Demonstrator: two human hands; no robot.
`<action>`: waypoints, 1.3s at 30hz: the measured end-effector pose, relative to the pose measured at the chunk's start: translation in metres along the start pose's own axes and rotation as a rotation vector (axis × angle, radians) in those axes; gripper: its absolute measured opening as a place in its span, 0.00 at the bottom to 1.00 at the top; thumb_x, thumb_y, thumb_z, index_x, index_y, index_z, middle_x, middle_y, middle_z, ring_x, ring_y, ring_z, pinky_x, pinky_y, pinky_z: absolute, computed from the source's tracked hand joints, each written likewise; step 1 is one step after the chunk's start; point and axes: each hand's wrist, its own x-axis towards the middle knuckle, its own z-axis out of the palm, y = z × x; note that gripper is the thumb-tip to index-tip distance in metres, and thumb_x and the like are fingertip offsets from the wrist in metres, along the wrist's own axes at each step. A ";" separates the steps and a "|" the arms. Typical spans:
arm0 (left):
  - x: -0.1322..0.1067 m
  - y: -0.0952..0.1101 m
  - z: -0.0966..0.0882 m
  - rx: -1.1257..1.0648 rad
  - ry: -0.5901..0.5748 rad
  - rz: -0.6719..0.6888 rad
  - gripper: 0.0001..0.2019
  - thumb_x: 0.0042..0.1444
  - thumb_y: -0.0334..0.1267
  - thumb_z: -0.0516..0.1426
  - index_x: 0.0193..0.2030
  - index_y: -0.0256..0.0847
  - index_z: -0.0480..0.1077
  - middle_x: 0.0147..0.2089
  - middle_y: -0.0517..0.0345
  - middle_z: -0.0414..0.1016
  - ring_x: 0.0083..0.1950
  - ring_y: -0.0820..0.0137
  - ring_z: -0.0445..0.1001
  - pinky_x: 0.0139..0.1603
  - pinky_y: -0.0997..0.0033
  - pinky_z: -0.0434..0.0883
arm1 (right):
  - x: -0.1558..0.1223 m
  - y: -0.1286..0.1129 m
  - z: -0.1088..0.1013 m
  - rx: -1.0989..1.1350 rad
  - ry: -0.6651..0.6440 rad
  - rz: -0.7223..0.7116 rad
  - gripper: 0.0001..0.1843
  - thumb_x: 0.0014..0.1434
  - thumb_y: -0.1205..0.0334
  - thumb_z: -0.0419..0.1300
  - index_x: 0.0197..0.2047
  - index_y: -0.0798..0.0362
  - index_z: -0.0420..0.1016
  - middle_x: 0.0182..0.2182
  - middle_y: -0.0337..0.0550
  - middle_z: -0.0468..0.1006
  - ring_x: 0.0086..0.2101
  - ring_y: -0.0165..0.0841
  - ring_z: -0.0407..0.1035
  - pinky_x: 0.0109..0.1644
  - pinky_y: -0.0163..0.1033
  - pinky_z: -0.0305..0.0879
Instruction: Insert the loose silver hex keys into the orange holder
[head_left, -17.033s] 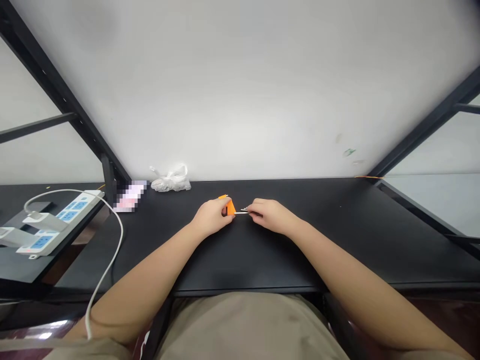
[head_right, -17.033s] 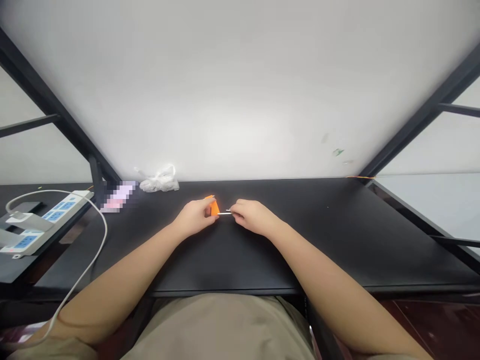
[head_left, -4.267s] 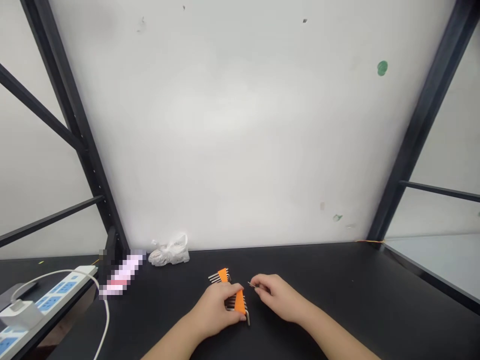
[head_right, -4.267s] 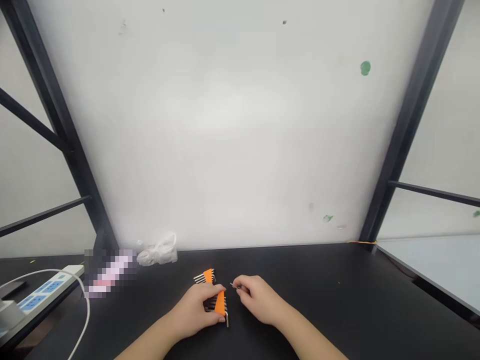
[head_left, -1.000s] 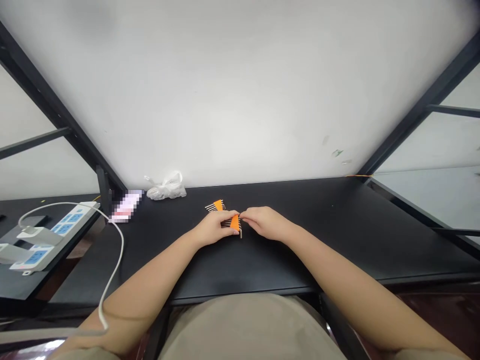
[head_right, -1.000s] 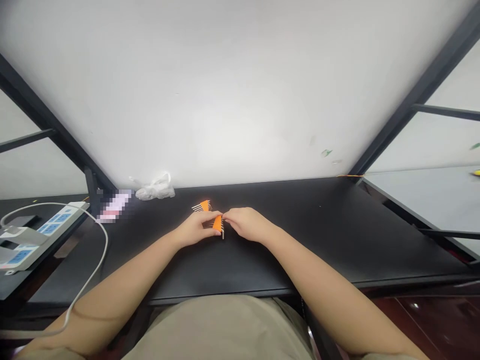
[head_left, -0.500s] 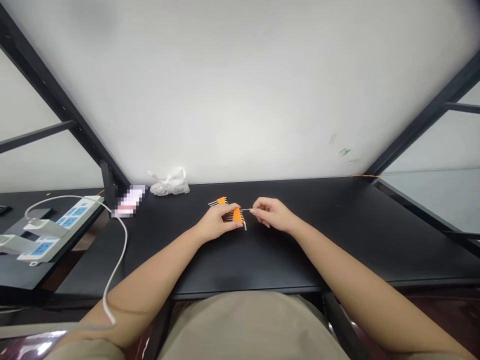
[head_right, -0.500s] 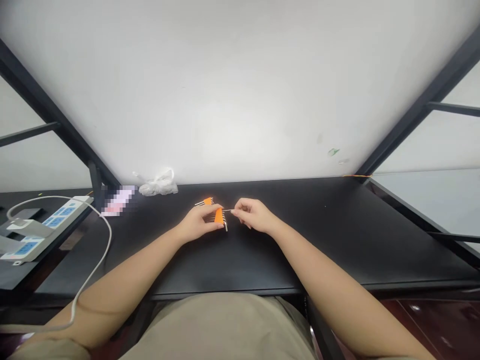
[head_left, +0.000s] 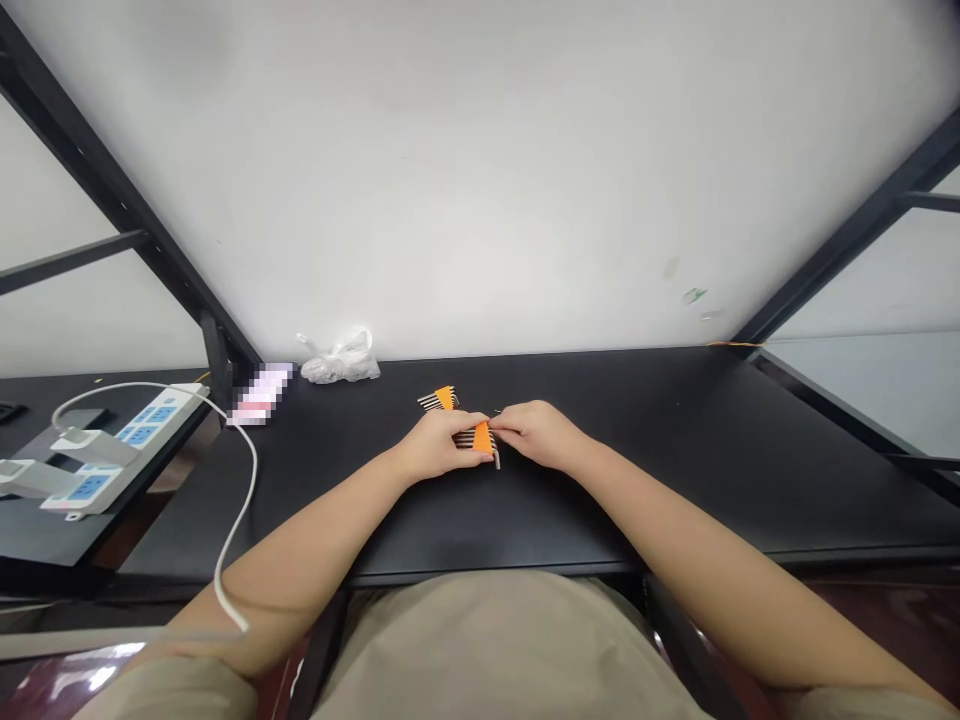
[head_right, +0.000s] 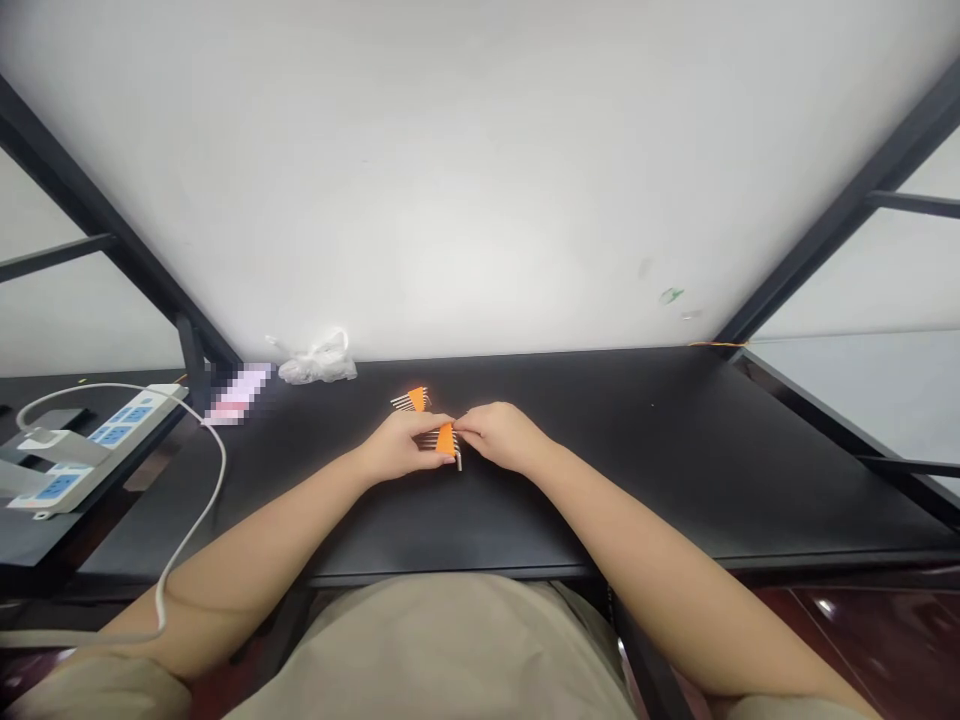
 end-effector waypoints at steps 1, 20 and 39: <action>0.000 -0.002 0.001 0.026 -0.002 -0.005 0.26 0.55 0.48 0.67 0.59 0.43 0.74 0.48 0.53 0.80 0.47 0.63 0.78 0.51 0.67 0.73 | 0.000 0.003 -0.001 -0.079 0.018 -0.010 0.15 0.70 0.59 0.53 0.43 0.48 0.82 0.38 0.46 0.81 0.39 0.37 0.72 0.46 0.42 0.65; 0.003 -0.024 0.002 0.198 -0.031 -0.038 0.27 0.55 0.48 0.67 0.61 0.47 0.71 0.49 0.53 0.78 0.50 0.61 0.76 0.52 0.64 0.71 | 0.002 0.007 0.003 -0.102 -0.041 0.182 0.03 0.58 0.68 0.59 0.35 0.51 0.71 0.31 0.39 0.76 0.29 0.30 0.66 0.34 0.34 0.56; 0.003 -0.025 0.001 0.140 -0.021 -0.050 0.28 0.54 0.48 0.68 0.61 0.47 0.72 0.51 0.54 0.78 0.52 0.61 0.77 0.55 0.64 0.71 | 0.001 0.002 0.003 -0.128 -0.014 0.096 0.06 0.62 0.70 0.55 0.36 0.52 0.72 0.33 0.41 0.75 0.32 0.31 0.66 0.37 0.35 0.58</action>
